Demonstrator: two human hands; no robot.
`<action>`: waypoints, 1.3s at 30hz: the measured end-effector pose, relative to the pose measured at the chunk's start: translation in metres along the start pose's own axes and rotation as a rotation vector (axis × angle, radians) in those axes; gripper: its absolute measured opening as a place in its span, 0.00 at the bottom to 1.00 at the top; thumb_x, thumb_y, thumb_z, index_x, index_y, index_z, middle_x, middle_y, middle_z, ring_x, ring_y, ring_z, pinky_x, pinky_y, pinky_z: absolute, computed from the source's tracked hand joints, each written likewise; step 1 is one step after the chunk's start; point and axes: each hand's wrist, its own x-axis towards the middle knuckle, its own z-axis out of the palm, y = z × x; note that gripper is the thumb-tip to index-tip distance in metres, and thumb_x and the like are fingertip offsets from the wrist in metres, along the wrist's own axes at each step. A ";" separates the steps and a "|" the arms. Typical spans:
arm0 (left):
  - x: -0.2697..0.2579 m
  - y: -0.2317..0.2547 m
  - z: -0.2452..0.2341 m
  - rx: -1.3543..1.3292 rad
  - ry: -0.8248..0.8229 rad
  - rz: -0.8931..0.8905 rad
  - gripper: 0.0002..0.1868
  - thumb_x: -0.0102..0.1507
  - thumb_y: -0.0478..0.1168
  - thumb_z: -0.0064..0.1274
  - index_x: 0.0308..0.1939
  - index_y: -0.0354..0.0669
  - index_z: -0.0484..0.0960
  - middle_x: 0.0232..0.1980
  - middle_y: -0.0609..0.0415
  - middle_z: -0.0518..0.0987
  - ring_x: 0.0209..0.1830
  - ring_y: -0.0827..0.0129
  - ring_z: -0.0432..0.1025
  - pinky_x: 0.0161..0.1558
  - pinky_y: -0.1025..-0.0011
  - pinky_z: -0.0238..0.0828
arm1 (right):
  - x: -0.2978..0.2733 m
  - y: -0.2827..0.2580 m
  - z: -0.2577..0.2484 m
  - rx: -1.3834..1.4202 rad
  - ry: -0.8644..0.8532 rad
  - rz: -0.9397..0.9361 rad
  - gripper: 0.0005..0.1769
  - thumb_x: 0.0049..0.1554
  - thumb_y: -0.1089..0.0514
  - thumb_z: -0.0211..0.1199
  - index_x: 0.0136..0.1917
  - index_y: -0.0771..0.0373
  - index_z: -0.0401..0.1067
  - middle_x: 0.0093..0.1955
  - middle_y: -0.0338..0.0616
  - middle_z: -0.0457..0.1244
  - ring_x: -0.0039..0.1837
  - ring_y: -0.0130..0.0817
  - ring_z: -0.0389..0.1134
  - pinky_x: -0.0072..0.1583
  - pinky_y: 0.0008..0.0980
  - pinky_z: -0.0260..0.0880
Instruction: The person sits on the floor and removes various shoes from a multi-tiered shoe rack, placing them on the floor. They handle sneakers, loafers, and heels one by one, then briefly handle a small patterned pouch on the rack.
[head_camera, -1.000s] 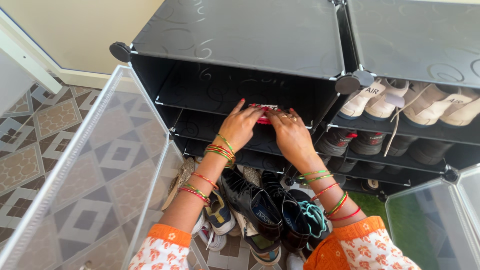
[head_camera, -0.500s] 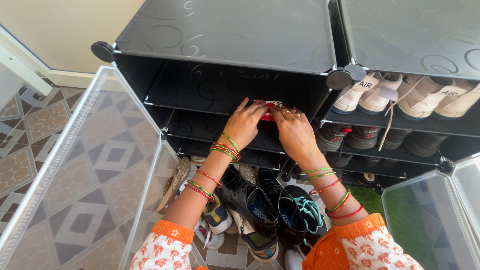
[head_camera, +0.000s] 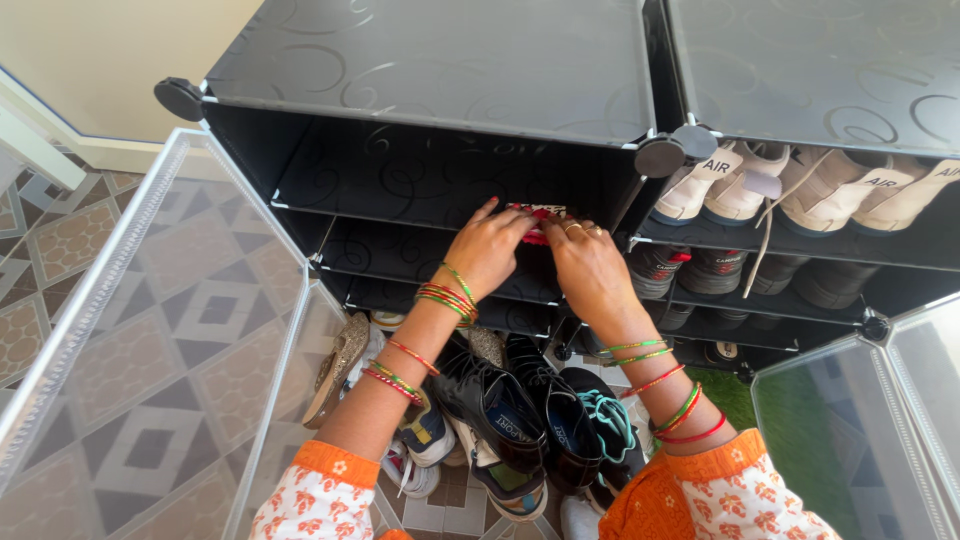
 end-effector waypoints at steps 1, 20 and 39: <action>0.000 -0.002 -0.001 0.009 0.005 0.011 0.24 0.56 0.24 0.47 0.56 0.37 0.80 0.55 0.48 0.82 0.61 0.59 0.74 0.72 0.53 0.58 | -0.001 0.000 0.000 -0.014 0.064 -0.046 0.22 0.52 0.69 0.57 0.61 0.69 0.72 0.53 0.55 0.68 0.57 0.50 0.69 0.60 0.42 0.67; 0.001 0.009 0.003 0.044 0.043 0.063 0.24 0.55 0.25 0.49 0.56 0.35 0.80 0.55 0.48 0.82 0.61 0.58 0.74 0.73 0.55 0.59 | -0.008 0.007 -0.003 0.063 0.055 -0.045 0.25 0.50 0.73 0.56 0.63 0.72 0.70 0.53 0.59 0.67 0.56 0.54 0.70 0.58 0.42 0.70; -0.008 -0.006 -0.009 0.058 0.039 0.054 0.24 0.56 0.26 0.48 0.57 0.36 0.80 0.55 0.47 0.82 0.60 0.58 0.74 0.72 0.53 0.57 | 0.000 -0.009 0.003 0.181 0.098 -0.024 0.25 0.51 0.73 0.54 0.63 0.71 0.71 0.55 0.59 0.67 0.57 0.54 0.69 0.58 0.44 0.69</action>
